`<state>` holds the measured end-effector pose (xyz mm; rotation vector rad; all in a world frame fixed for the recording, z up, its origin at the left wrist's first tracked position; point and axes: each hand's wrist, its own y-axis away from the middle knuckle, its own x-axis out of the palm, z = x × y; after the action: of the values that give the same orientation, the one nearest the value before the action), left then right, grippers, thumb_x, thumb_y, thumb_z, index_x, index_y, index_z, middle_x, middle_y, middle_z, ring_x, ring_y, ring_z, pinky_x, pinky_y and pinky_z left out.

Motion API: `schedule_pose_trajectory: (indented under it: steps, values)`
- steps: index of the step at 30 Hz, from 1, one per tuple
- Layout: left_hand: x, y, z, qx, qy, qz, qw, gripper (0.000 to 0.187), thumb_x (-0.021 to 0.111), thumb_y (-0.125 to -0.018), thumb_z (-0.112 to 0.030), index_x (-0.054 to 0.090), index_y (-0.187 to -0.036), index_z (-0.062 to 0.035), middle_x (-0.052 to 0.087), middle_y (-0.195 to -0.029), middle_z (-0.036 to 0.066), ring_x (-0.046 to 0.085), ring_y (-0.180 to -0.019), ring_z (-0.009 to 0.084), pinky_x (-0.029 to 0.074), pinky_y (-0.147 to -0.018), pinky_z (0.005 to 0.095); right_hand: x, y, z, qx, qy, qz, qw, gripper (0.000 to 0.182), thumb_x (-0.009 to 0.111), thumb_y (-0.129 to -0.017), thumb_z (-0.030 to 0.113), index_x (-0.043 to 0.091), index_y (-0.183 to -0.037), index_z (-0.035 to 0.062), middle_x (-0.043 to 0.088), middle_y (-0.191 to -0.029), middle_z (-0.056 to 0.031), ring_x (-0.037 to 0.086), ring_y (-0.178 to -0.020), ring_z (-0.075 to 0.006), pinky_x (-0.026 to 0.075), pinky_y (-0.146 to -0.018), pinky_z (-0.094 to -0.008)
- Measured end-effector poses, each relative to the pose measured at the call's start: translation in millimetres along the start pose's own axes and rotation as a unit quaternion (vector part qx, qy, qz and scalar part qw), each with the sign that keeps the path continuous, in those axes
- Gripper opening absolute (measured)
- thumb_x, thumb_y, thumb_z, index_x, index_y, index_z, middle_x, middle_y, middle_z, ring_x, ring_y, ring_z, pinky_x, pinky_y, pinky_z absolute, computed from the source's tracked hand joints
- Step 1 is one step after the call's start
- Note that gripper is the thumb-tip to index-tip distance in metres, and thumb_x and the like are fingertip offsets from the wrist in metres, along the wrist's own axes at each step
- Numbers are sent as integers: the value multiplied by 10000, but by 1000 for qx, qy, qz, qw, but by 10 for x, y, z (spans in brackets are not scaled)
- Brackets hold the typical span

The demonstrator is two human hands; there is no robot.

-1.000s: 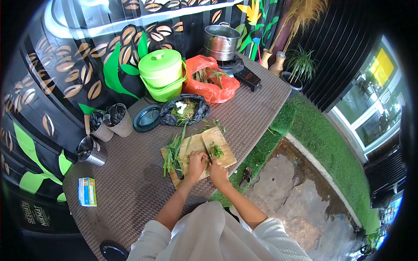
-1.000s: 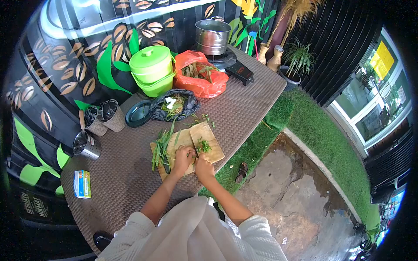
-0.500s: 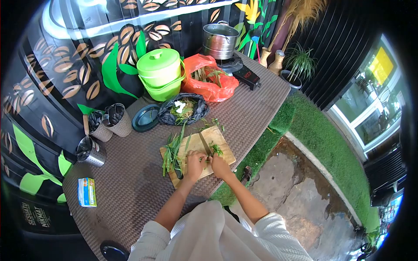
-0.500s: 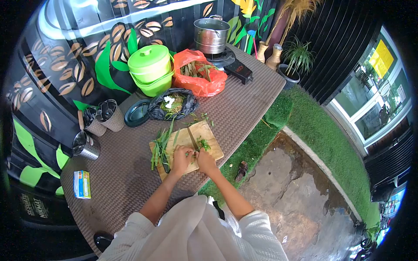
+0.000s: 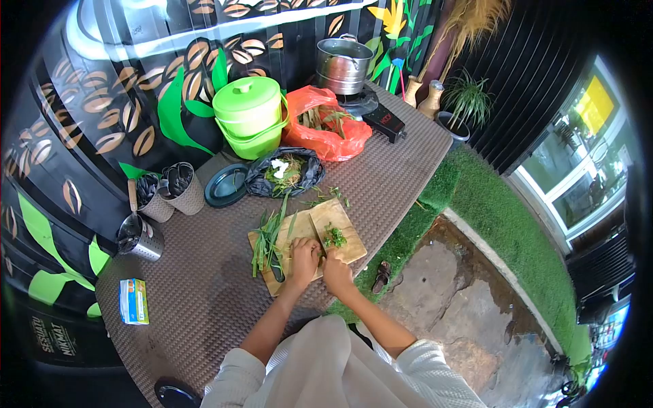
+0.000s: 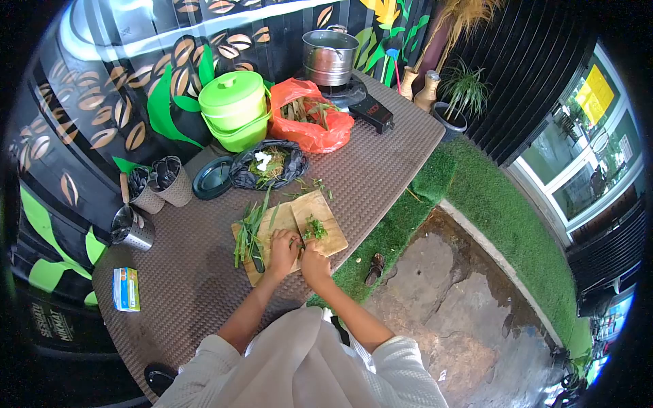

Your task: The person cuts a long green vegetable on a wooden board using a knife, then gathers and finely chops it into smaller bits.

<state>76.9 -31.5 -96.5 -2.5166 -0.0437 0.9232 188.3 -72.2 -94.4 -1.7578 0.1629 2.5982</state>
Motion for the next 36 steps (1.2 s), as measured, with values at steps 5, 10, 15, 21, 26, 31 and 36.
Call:
schedule_pose_trajectory:
  steps: [5, 10, 15, 21, 26, 31, 36]
  values:
    - [-18, 33, 2, -1, 2, 1, 1000, 64, 634, -748, 16, 640, -801, -20, 612, -850, 117, 525, -888, 322, 417, -814, 407, -33, -79, -81, -20, -15, -10, 1000, 324, 445, -966, 321, 438, -1019, 2, 656, -751, -228, 663, -694, -407, 538, -591, -499]
    - [6, -11, -21, -17, -33, 22, 999, 57, 656, -757, -52, 657, -814, -50, 627, -861, 93, 531, -904, 310, 412, -840, 405, -154, -21, -132, 6, -29, 7, 1000, 329, 449, -966, 331, 451, -997, 3, 654, -744, -232, 665, -715, -410, 538, -607, -494]
    - [108, -68, 7, -31, 14, 28, 999, 43, 676, -751, -65, 673, -792, -54, 640, -877, 84, 542, -906, 304, 422, -823, 405, -291, -191, -231, -40, -10, 28, 999, 358, 443, -967, 344, 469, -997, -12, 650, -747, -247, 659, -725, -420, 530, -634, -505]
    - [82, -29, 21, -18, 10, 4, 1000, 71, 681, -757, -90, 684, -807, -39, 638, -889, 101, 545, -917, 300, 428, -837, 412, -130, -12, -120, -11, -43, -7, 999, 356, 416, -978, 332, 474, -1012, -17, 647, -770, -257, 653, -736, -429, 519, -662, -529]
    - [27, 24, -34, 15, -13, 23, 1000, 89, 657, -762, -72, 689, -830, -25, 630, -899, 112, 544, -918, 305, 433, -845, 408, -233, -195, -189, -34, -59, 29, 997, 350, 400, -984, 321, 466, -1023, -21, 641, -819, -277, 644, -767, -443, 516, -688, -518]
    - [-30, -5, -71, 29, 5, 25, 999, 128, 647, -747, -18, 693, -864, 11, 622, -847, 149, 540, -908, 336, 445, -822, 412, -254, -36, -120, -7, -82, 43, 996, 361, 403, -986, 315, 486, -993, -36, 633, -855, -295, 637, -824, -442, 504, -717, -521]
    - [-3, 6, -36, -6, 34, 23, 999, 147, 636, -741, 40, 688, -876, 17, 628, -838, 160, 585, -843, 321, 475, -776, 397, -204, -198, -160, -25, -93, 33, 995, 369, 399, -985, 320, 481, -1000, -39, 632, -828, -299, 635, -806, -452, 502, -704, -536]
